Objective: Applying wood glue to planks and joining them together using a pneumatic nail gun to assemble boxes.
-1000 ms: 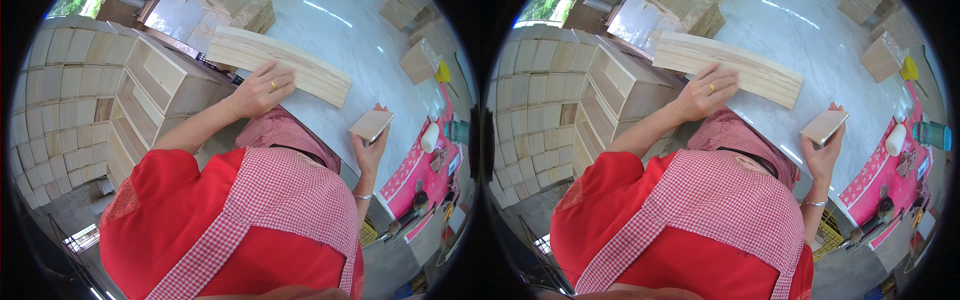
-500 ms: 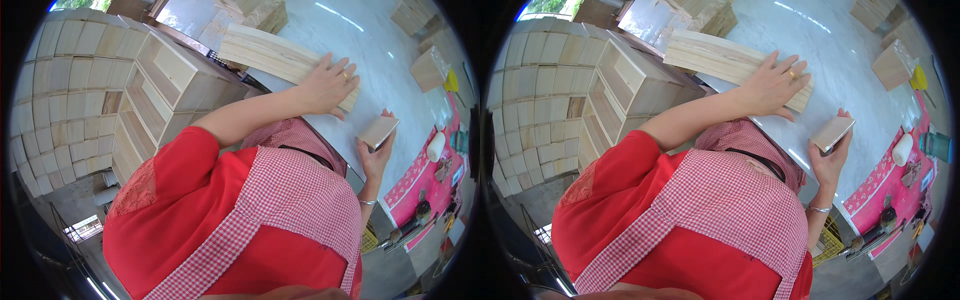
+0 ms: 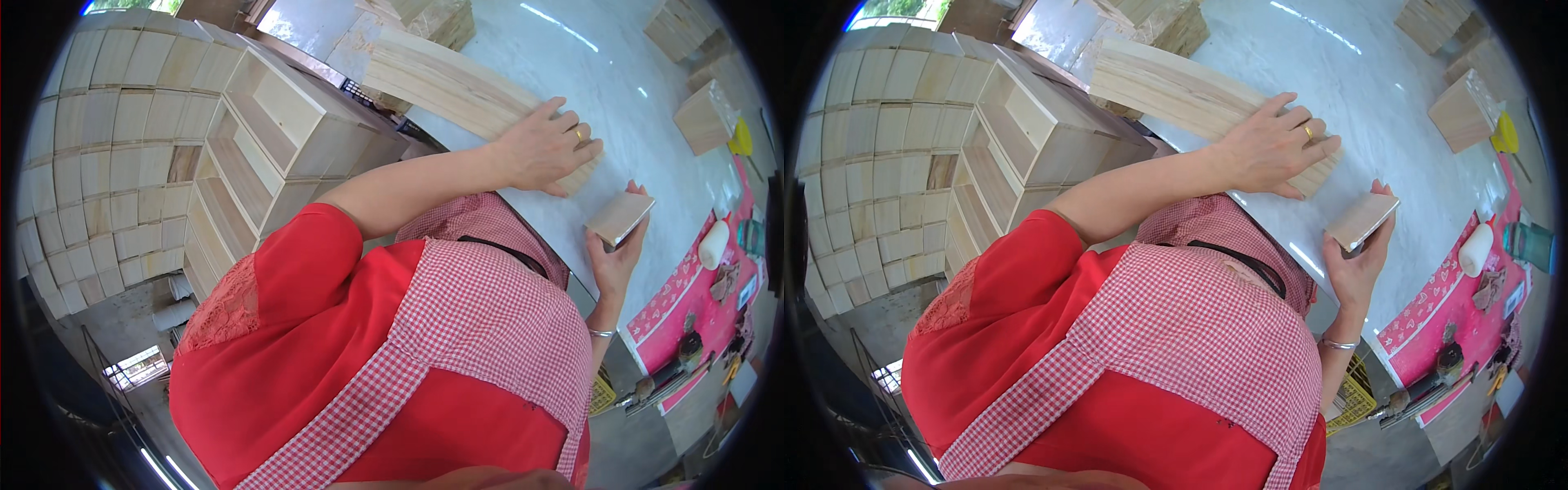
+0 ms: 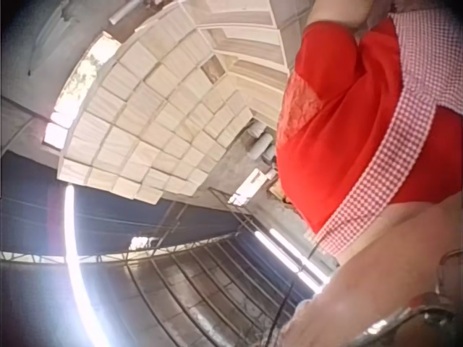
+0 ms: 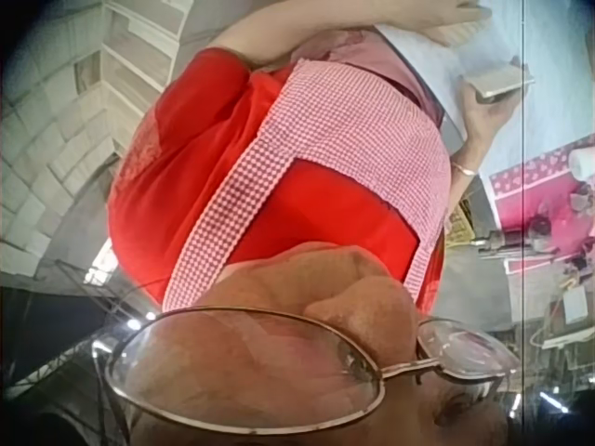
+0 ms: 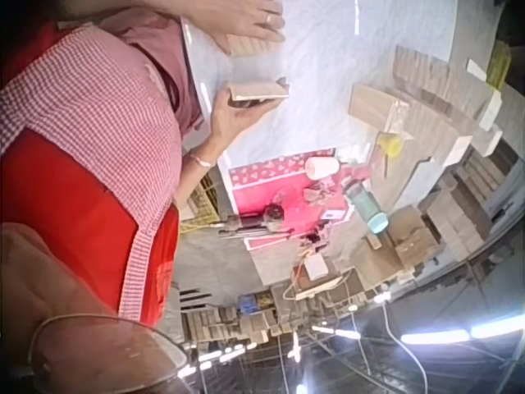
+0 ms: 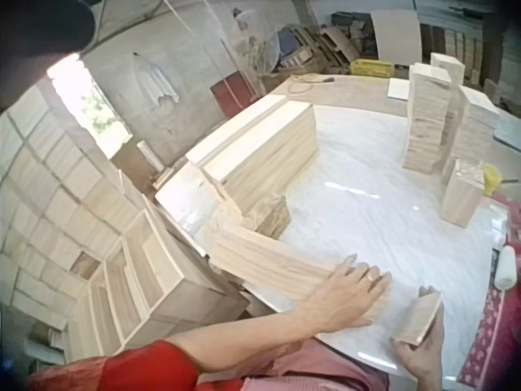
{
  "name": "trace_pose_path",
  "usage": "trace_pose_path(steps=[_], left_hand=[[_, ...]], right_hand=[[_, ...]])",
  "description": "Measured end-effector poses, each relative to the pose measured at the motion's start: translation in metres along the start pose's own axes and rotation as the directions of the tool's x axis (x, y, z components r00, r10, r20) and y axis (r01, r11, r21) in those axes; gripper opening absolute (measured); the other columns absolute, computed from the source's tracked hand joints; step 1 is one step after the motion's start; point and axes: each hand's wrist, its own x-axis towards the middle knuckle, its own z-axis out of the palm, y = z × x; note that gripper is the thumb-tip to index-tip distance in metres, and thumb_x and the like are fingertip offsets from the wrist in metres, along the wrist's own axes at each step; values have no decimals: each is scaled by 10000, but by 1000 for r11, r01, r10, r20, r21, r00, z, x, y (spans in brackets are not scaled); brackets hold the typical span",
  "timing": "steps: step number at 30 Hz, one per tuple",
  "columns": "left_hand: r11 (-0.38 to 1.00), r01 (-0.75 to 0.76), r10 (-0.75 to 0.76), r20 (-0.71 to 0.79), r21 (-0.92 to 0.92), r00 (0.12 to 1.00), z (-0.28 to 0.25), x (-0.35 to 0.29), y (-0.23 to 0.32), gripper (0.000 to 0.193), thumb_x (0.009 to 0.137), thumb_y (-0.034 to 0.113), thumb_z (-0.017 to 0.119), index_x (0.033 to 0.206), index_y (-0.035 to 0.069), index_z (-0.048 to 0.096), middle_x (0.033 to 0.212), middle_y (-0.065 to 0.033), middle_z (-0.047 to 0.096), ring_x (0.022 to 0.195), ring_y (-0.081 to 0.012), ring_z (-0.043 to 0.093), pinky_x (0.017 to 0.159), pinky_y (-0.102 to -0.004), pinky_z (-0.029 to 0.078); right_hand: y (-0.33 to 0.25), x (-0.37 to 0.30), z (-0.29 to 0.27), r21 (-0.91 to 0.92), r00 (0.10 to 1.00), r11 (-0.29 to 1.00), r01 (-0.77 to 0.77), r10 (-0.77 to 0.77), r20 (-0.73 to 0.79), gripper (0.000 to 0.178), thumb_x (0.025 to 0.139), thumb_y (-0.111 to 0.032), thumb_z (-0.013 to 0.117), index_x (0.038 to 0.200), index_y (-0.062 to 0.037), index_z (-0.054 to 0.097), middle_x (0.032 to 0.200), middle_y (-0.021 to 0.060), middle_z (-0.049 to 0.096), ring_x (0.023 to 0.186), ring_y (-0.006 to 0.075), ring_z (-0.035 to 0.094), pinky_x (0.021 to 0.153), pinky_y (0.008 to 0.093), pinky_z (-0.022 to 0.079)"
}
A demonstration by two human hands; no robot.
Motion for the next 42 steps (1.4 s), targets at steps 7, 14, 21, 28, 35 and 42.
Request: trace_pose_path(steps=[7, 14, 21, 28, 35, 42], left_hand=[[999, 13, -2, 231, -48, 973, -18, 17, -2, 888, 617, 501, 845, 1340, 98, 522, 1180, -92, 602, 1100, -259, 566, 1011, -485, 401], [999, 5, 5, 185, -53, 983, 12, 18, -11, 861, 638, 517, 822, 1326, 90, 533, 1199, -139, 605, 1119, -295, 578, 992, -487, 408], [986, 55, -10, 273, -159, 962, 11, 25, -25, 867, 605, 517, 836, 1295, 72, 557, 1192, -137, 596, 1091, -325, 584, 940, -459, 427], [936, -25, 82, 148, -351, 986, -39, 34, -10, 886, 560, 482, 857, 1285, 73, 555, 1154, -137, 583, 1061, -329, 571, 908, -423, 422], [886, -64, 102, 58, -460, 993, -61, 41, -1, 867, 549, 435, 853, 1273, 66, 552, 1139, -123, 576, 1029, -326, 568, 921, -422, 413], [888, -46, 97, 89, -457, 991, -59, 48, 1, 845, 548, 420, 845, 1259, 60, 565, 1127, -118, 584, 1025, -326, 571, 928, -422, 415]], right_hand=[[-2, 0, 1, 5, 1000, 1000, -16, 16, 6, 926, 749, -58, 741, 1533, -31, 249, 1557, 140, 353, 1405, 251, 378, 1140, 381, 320], [1, -1, -4, -49, 1000, 999, 11, -11, 3, 921, 725, -26, 711, 1524, -30, 253, 1544, 137, 371, 1384, 250, 408, 1118, 375, 357], [5, 4, 0, -34, 1000, 999, 24, -24, 5, 915, 692, -28, 692, 1513, -56, 287, 1515, 138, 412, 1352, 263, 453, 1094, 375, 397], [-1, 14, 3, -22, 998, 999, 46, -45, 37, 907, 677, -30, 689, 1498, -50, 303, 1461, 174, 450, 1292, 333, 514, 1092, 402, 421], [4, 23, 14, 45, 993, 997, 61, -65, 102, 905, 653, -40, 698, 1477, -46, 324, 1381, 196, 486, 1243, 366, 533, 1079, 420, 439], [8, 25, 18, 38, 990, 994, 99, -102, 93, 904, 646, -47, 703, 1469, -40, 331, 1364, 194, 488, 1224, 361, 529, 1057, 422, 449]])
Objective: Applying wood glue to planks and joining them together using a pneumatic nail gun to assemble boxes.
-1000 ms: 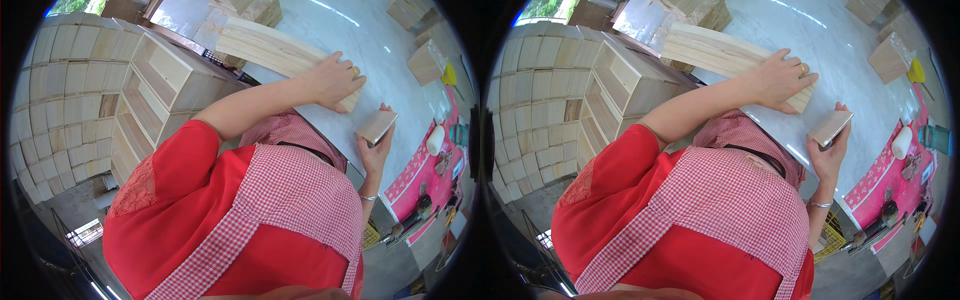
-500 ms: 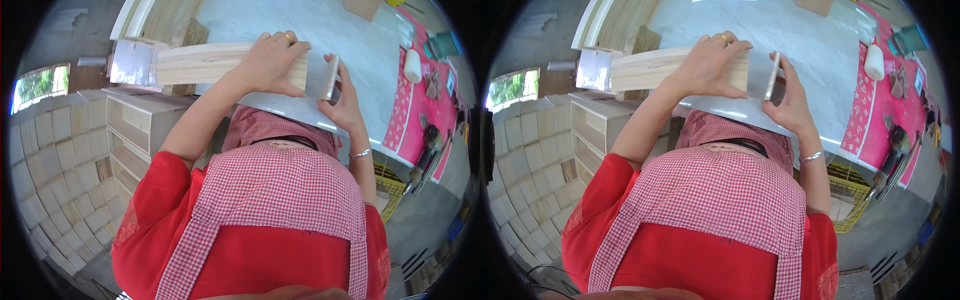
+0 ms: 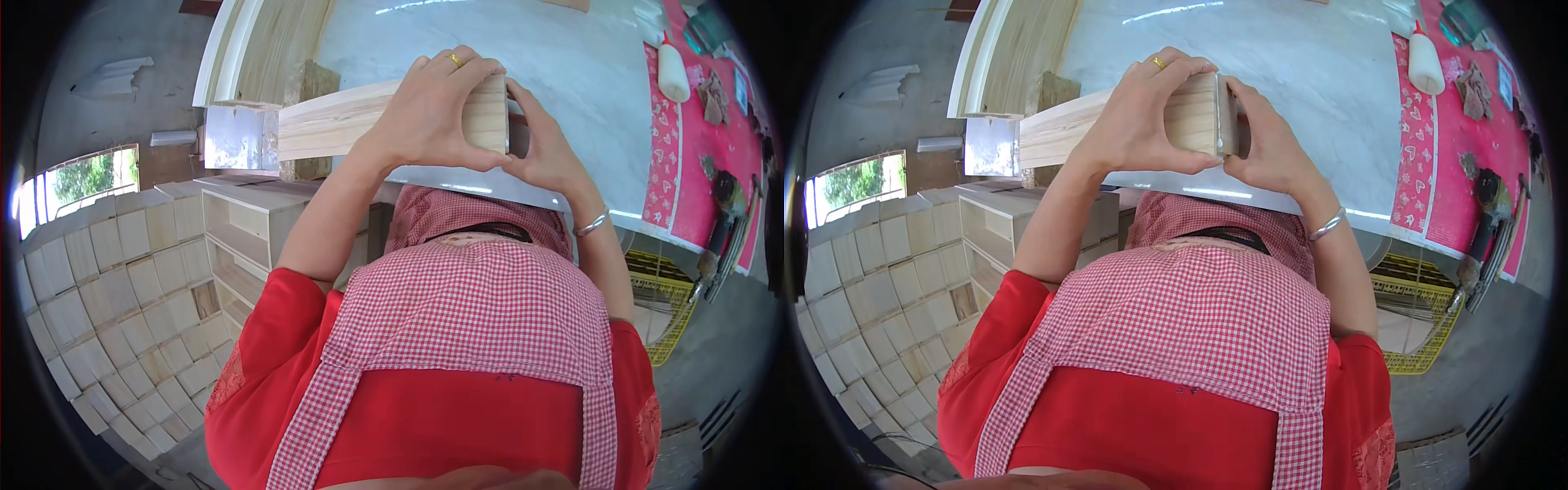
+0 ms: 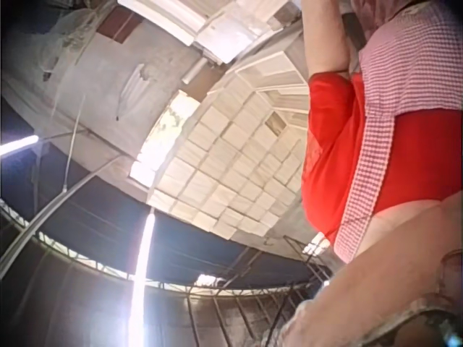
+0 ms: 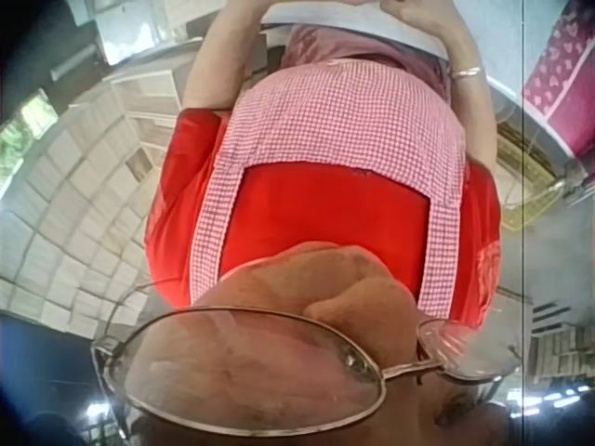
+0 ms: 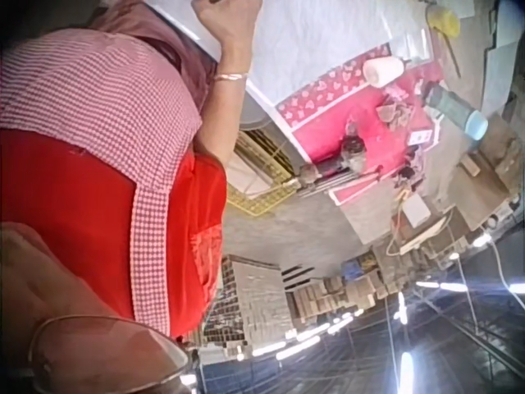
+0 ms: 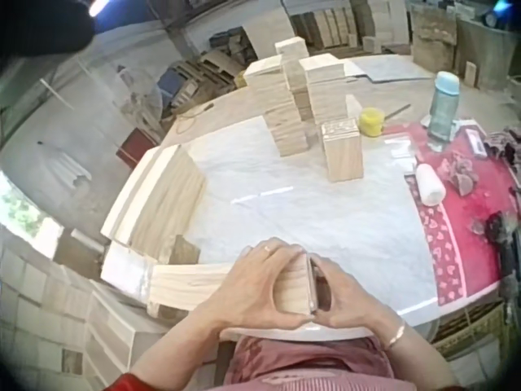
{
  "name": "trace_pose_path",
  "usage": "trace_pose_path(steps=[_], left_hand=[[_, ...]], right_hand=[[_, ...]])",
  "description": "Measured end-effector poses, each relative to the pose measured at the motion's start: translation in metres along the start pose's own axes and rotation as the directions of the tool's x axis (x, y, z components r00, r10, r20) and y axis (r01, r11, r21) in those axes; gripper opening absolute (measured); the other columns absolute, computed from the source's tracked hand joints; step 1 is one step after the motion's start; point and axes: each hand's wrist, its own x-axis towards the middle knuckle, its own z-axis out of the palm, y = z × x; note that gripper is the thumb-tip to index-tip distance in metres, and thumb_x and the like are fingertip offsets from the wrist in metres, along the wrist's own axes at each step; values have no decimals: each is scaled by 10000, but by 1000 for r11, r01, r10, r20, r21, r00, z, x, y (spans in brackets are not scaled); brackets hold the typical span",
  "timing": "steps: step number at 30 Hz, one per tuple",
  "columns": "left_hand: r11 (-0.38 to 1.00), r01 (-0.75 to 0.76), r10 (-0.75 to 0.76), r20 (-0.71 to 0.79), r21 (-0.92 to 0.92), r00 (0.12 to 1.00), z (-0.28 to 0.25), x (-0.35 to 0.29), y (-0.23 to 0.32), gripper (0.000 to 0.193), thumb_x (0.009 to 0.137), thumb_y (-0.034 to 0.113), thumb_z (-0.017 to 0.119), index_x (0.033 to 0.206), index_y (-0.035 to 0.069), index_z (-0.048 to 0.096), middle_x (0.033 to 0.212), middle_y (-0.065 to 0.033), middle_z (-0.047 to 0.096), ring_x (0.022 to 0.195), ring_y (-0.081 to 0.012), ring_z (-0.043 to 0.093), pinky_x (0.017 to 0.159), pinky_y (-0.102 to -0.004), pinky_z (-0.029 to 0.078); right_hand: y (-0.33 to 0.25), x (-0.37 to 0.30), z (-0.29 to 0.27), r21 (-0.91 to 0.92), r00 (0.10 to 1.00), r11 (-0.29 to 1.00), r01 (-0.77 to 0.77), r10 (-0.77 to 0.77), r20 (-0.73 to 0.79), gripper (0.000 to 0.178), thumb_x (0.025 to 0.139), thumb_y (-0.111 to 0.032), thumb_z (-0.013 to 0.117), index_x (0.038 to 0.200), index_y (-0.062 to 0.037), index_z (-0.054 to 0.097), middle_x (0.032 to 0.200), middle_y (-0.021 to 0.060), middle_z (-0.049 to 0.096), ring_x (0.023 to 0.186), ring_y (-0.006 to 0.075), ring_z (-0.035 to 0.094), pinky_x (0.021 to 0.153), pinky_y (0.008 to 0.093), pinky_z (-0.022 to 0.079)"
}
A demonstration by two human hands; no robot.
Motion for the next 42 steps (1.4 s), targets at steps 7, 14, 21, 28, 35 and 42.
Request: trace_pose_path(steps=[7, 14, 21, 28, 35, 42], left_hand=[[1000, 3, -3, 4, -4, 1000, 5, 3, -5, 846, 538, 422, 846, 1249, 51, 576, 1125, -122, 588, 1031, -321, 572, 913, -413, 417], [1000, 15, -15, 18, 4, 1000, 6, 3, -4, 853, 539, 422, 842, 1256, 49, 568, 1123, -121, 587, 1029, -319, 572, 909, -409, 417], [1000, 12, -12, 19, 24, 1000, 5, 4, -3, 857, 543, 426, 840, 1259, 46, 563, 1123, -122, 586, 1030, -319, 572, 908, -407, 416], [1000, 19, -20, 40, 20, 999, 8, 4, -4, 864, 544, 431, 843, 1260, 40, 560, 1136, -125, 581, 1045, -321, 569, 913, -410, 413], [1000, 15, -16, 33, 24, 999, 8, 5, -5, 876, 534, 443, 853, 1252, 39, 555, 1139, -126, 577, 1040, -324, 567, 895, -414, 412], [999, 16, -17, 23, 30, 1000, 10, 5, -7, 863, 525, 447, 860, 1234, 54, 565, 1109, -118, 582, 1018, -319, 572, 877, -410, 409]], right_hand=[[-3, 0, -1, 3, 1000, 1000, -6, 6, 16, 913, 639, -55, 714, 1467, -21, 329, 1371, 198, 485, 1231, 367, 520, 1051, 426, 446], [-1, 0, 0, -25, 1000, 1000, -1, 2, 6, 919, 638, -72, 723, 1466, -18, 329, 1368, 200, 488, 1232, 367, 517, 1054, 425, 443], [-3, 1, -1, -29, 1000, 1000, 2, -2, 9, 916, 637, -84, 729, 1461, -17, 334, 1361, 201, 491, 1231, 369, 514, 1052, 425, 444], [-2, 1, -1, -37, 1000, 999, -15, 16, 6, 913, 630, -87, 734, 1453, -16, 343, 1347, 199, 500, 1219, 375, 517, 1041, 425, 449], [-6, -5, 8, -53, 992, 994, 94, -98, -77, 897, 692, -98, 699, 1498, -22, 312, 1446, 210, 429, 1298, 377, 465, 1082, 433, 410], [-45, -57, 21, -72, 987, 992, 102, -110, -121, 826, 733, -106, 686, 1491, -18, 369, 1520, 193, 370, 1353, 362, 427, 1111, 423, 378]])
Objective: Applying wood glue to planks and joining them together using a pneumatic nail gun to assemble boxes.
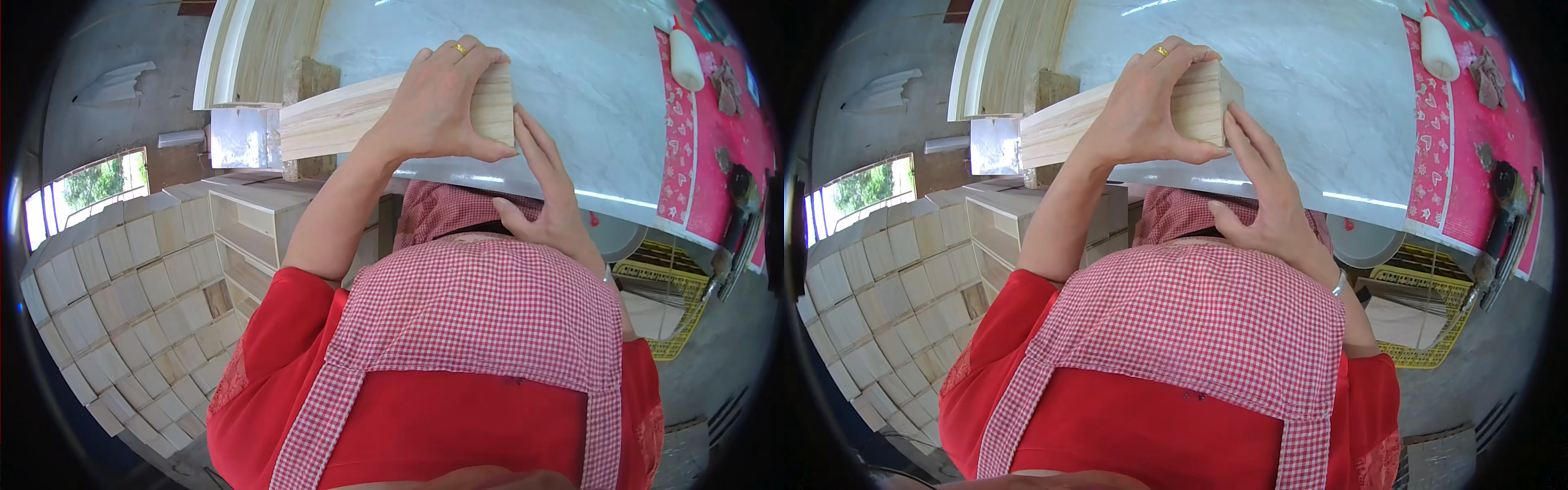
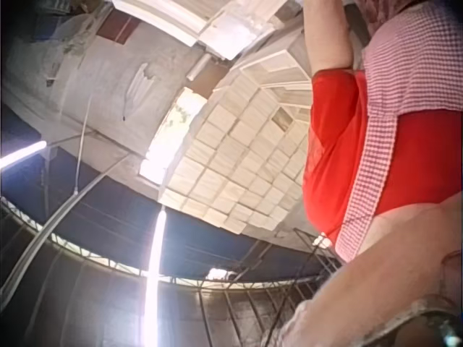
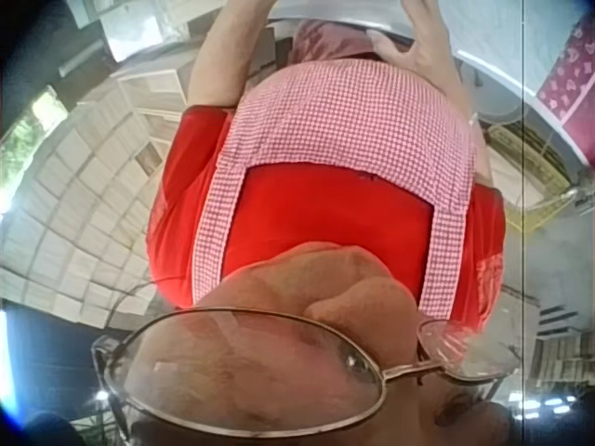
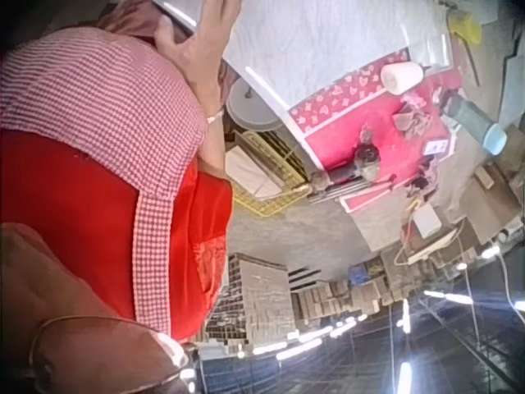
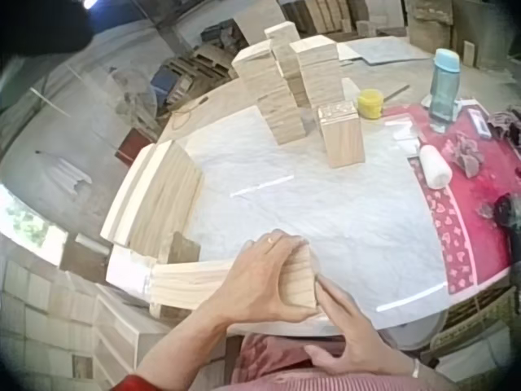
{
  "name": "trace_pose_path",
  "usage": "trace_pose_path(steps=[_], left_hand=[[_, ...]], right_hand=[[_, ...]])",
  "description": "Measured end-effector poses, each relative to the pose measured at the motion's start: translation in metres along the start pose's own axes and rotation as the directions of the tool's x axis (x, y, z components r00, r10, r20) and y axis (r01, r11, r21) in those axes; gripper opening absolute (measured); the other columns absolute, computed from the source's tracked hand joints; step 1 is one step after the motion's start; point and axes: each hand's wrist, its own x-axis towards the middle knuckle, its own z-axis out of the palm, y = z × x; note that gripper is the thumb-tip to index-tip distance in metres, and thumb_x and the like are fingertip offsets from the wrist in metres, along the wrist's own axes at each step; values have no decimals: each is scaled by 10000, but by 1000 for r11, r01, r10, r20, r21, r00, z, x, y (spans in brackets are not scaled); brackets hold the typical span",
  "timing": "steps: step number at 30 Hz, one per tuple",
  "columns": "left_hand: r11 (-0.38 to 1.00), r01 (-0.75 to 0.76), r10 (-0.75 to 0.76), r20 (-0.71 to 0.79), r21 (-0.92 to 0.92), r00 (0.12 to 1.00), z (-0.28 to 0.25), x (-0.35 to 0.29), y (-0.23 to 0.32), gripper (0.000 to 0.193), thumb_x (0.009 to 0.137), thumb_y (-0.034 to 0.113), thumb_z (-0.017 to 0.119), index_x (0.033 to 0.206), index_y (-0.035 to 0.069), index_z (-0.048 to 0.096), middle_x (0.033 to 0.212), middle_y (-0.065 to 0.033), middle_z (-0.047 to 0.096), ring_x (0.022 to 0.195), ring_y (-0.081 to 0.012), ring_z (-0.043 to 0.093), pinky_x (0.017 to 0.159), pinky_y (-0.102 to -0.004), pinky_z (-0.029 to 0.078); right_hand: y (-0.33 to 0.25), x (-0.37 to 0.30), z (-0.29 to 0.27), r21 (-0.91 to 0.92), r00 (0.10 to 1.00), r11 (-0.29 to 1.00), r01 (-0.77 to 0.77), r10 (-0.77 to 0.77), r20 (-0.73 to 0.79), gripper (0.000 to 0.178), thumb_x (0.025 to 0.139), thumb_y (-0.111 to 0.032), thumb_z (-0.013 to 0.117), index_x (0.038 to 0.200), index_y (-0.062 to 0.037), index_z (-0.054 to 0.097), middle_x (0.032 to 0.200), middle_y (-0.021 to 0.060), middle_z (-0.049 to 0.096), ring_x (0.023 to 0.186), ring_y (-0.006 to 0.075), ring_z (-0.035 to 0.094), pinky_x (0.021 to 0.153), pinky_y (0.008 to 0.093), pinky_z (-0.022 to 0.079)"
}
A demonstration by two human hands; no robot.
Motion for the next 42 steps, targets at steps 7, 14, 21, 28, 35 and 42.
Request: trace_pose_path(steps=[7, 14, 21, 28, 35, 42], left_hand=[[1000, -2, 2, -16, -7, 1000, 3, 1, 1, 853, 524, 453, 866, 1223, 63, 572, 1091, -109, 588, 993, -312, 577, 878, -411, 410], [1000, 30, -31, -56, -8, 998, 1, -5, 0, 838, 519, 496, 843, 1184, 49, 597, 1075, -109, 600, 1013, -300, 585, 856, -404, 425], [1000, -4, 4, -47, -14, 999, 2, -2, 2, 828, 553, 474, 833, 1217, 50, 578, 1100, -106, 600, 1038, -281, 576, 883, -403, 419], [1000, -7, 4, -99, -28, 995, 13, -7, -3, 845, 564, 475, 824, 1245, 44, 571, 1118, -110, 609, 1058, -280, 578, 892, -400, 422], [1000, 5, -4, -84, 3, 996, 12, -6, -8, 860, 578, 482, 823, 1258, 26, 562, 1149, -119, 614, 1105, -279, 573, 918, -397, 421], [1000, -20, 20, 2, 4, 1000, -13, -8, 2, 810, 599, 466, 840, 1200, -6, 570, 1107, -171, 619, 1101, -313, 575, 927, -426, 436]], right_hand=[[-7, -14, -21, -44, 997, 999, -32, 34, 63, 612, 777, -86, 687, 1369, -43, 534, 1481, 183, 431, 1322, 342, 470, 1084, 418, 400], [37, -43, -160, -532, 850, 794, -292, -39, -525, 186, 906, -173, 690, 974, -1, 666, 1156, 184, 665, 1093, 351, 612, 964, 416, 469], [89, -110, -297, -817, 829, -145, -558, -150, -539, 710, 823, -327, 776, 1398, -30, 482, 1135, 241, 653, 1036, 362, 641, 916, 414, 497], [85, -123, -328, -680, 698, 163, -715, 233, -677, 686, 720, -359, 824, 1175, 90, 576, 1229, 292, 587, 1072, 415, 624, 922, 465, 495], [26, -69, -316, -557, 431, -111, -823, 517, -740, 531, 764, -95, 739, 1269, -12, 596, 787, 140, 693, 780, 269, 677, 748, 409, 529], [-86, -15, -214, -639, 633, 313, -703, 684, -361, 269, 813, -48, 676, 1069, 26, 636, 802, 81, 680, 795, 183, 664, 716, 326, 528]])
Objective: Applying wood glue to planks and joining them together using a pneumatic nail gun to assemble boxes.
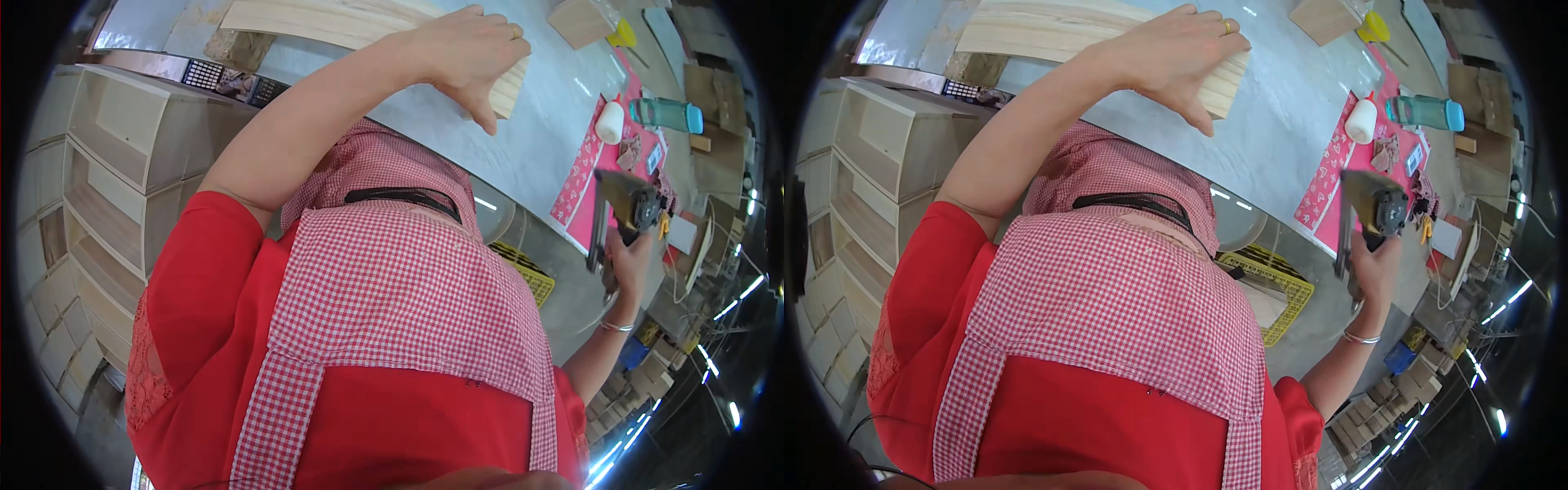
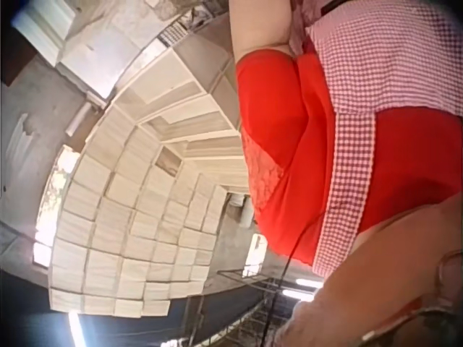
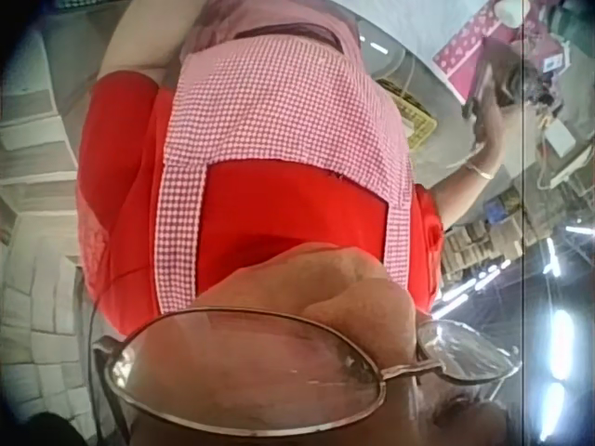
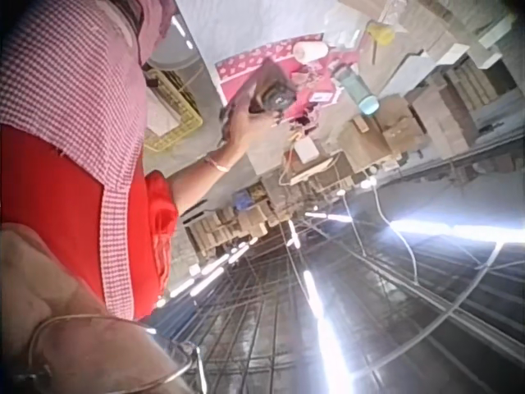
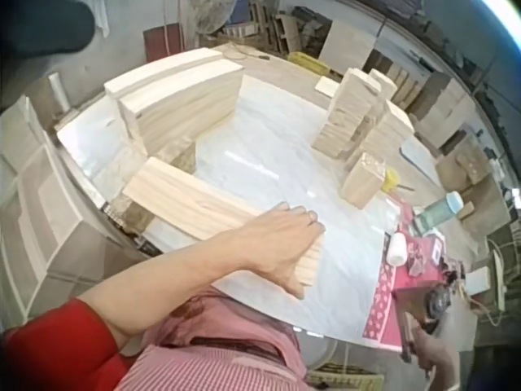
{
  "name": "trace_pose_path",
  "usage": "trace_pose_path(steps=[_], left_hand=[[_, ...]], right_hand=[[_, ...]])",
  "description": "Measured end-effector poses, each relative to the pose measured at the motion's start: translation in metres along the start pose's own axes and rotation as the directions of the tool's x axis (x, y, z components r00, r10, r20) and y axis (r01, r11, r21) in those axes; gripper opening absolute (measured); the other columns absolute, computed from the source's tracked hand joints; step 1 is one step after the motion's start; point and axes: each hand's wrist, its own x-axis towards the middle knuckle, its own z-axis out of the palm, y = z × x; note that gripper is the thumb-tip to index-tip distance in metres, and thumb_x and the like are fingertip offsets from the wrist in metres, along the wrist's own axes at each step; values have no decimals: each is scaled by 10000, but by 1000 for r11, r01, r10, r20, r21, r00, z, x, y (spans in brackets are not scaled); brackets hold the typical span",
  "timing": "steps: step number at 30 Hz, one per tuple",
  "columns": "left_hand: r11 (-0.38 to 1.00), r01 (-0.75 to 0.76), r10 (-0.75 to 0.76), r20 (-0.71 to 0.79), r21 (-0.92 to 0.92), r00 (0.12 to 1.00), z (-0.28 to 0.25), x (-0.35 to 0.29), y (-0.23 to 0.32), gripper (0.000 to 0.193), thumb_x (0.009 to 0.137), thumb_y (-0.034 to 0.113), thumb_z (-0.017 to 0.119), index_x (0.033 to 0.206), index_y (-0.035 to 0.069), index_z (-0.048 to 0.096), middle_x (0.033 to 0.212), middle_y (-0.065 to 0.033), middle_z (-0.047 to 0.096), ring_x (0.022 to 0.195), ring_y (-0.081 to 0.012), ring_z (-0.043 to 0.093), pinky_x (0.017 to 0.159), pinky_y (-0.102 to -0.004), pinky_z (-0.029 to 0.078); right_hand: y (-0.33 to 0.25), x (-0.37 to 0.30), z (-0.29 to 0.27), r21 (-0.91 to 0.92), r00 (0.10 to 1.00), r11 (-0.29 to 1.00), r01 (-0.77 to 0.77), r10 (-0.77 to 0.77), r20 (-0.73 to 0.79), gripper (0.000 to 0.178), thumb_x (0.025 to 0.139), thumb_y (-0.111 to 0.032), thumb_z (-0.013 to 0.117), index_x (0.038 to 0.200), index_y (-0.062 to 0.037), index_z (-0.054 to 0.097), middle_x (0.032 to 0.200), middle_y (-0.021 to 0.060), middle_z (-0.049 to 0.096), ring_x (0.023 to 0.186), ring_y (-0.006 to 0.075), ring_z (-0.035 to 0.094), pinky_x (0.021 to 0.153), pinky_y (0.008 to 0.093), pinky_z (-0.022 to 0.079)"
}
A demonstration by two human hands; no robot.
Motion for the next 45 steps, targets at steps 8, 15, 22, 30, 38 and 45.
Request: trace_pose_path(steps=[8, 15, 22, 30, 38, 45], left_hand=[[818, 134, -95, -99, 559, 991, 8, -6, 26, 700, 589, 437, 857, 1036, -28, 585, 1056, -193, 617, 1058, -332, 580, 887, -445, 455], [1000, -8, 9, 22, -19, 1000, -9, -3, 5, 687, 603, 415, 856, 1051, -32, 588, 1075, -204, 618, 1083, -335, 578, 936, -447, 446], [998, -26, 24, -27, -50, 999, 8, 0, -3, 669, 613, 406, 851, 1042, -35, 590, 1076, -206, 617, 1087, -338, 576, 948, -446, 442], [997, -42, 38, -59, -67, 998, -3, -4, 3, 678, 588, 411, 853, 1021, -37, 585, 1039, -205, 618, 1059, -344, 579, 923, -439, 442], [998, 12, -12, 1, 57, 1000, 7, -4, 2, 681, 634, 462, 826, 1087, -6, 624, 1093, -137, 649, 1097, -273, 587, 924, -416, 439], [993, 45, -25, -178, 111, 984, 29, -4, -2, 818, 573, 509, 845, 1156, -16, 616, 1115, -158, 649, 1161, -282, 552, 1016, -446, 388]], right_hand=[[-98, -21, 0, -26, 769, 769, 639, -638, 42, 360, 726, -67, 820, 1034, 15, 650, 940, 108, 713, 821, 200, 678, 747, 327, 534], [-129, -17, -4, -10, 698, 714, 700, -681, 220, 376, 798, -27, 804, 1140, 27, 657, 1084, 107, 721, 936, 173, 681, 807, 325, 554], [-136, -16, -4, -31, 704, 721, 692, -665, 251, 370, 806, -52, 813, 1129, 36, 658, 1059, 104, 725, 918, 167, 676, 801, 315, 553], [-133, -11, -3, 23, 731, 759, 650, -633, 253, 371, 827, -68, 801, 1146, 40, 646, 1072, 106, 722, 934, 174, 675, 802, 310, 552], [-134, -9, 0, -43, 704, 713, 700, -678, 212, 379, 831, -76, 800, 1159, 38, 649, 1078, 98, 722, 947, 162, 672, 823, 313, 548], [-152, 10, -4, 48, 730, 734, 678, -679, 76, 352, 834, -89, 795, 1145, 20, 669, 1048, 89, 729, 927, 151, 671, 815, 308, 540]])
